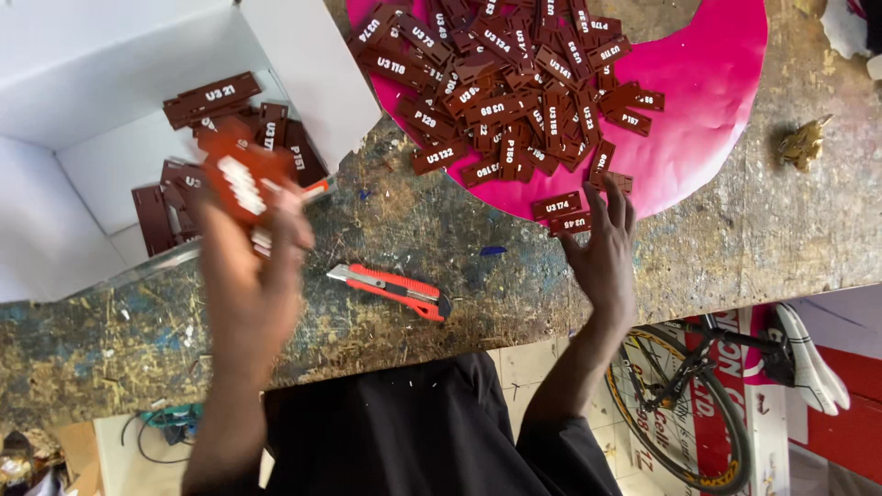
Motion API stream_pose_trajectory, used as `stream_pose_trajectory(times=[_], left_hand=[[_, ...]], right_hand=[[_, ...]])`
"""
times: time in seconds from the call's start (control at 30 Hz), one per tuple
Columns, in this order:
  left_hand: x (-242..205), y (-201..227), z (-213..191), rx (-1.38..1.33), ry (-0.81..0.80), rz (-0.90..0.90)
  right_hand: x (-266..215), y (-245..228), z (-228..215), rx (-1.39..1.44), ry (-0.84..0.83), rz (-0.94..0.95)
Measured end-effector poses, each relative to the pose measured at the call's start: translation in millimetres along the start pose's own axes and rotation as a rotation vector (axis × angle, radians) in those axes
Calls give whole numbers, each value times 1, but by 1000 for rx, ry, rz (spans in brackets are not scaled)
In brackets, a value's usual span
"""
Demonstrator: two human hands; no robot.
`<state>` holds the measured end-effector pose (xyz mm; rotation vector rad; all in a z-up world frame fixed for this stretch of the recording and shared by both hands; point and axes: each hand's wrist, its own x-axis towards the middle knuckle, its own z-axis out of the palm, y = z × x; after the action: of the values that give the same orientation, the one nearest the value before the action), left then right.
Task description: The person sorts small brown plastic pieces with white text from a pile on a pink mat into a white cardboard box. They pick up pieces one by one or in small groups, inspect them, and place them into the box. A utility knife is visible on the table but is not used during the clip.
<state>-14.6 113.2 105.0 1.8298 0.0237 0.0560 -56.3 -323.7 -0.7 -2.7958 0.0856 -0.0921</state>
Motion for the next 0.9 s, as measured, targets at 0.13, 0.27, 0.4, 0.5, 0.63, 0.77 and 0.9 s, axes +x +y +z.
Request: stream_pose_trajectory(times=[0.13, 0.27, 0.4, 0.5, 0.63, 0.77, 0.9], left_hand=[[41, -10, -51, 303, 155, 56], [72, -29, -82, 761, -89, -115], [68, -71, -82, 1085, 129, 163], [45, -9, -51, 687, 279, 445], [22, 15, 7, 223, -278, 315], [27, -13, 78, 415, -846, 383], [59, -87, 152, 672, -843, 439]], right_hand=[[17, 35, -10, 20, -192, -69], [26, 40, -10, 3, -255, -160], [37, 59, -4, 19, -225, -273], [41, 68, -2, 38, -307, -141], [48, 70, 2, 43, -289, -173], [50, 72, 18, 115, -217, -47], [54, 51, 9, 102, -81, -36]])
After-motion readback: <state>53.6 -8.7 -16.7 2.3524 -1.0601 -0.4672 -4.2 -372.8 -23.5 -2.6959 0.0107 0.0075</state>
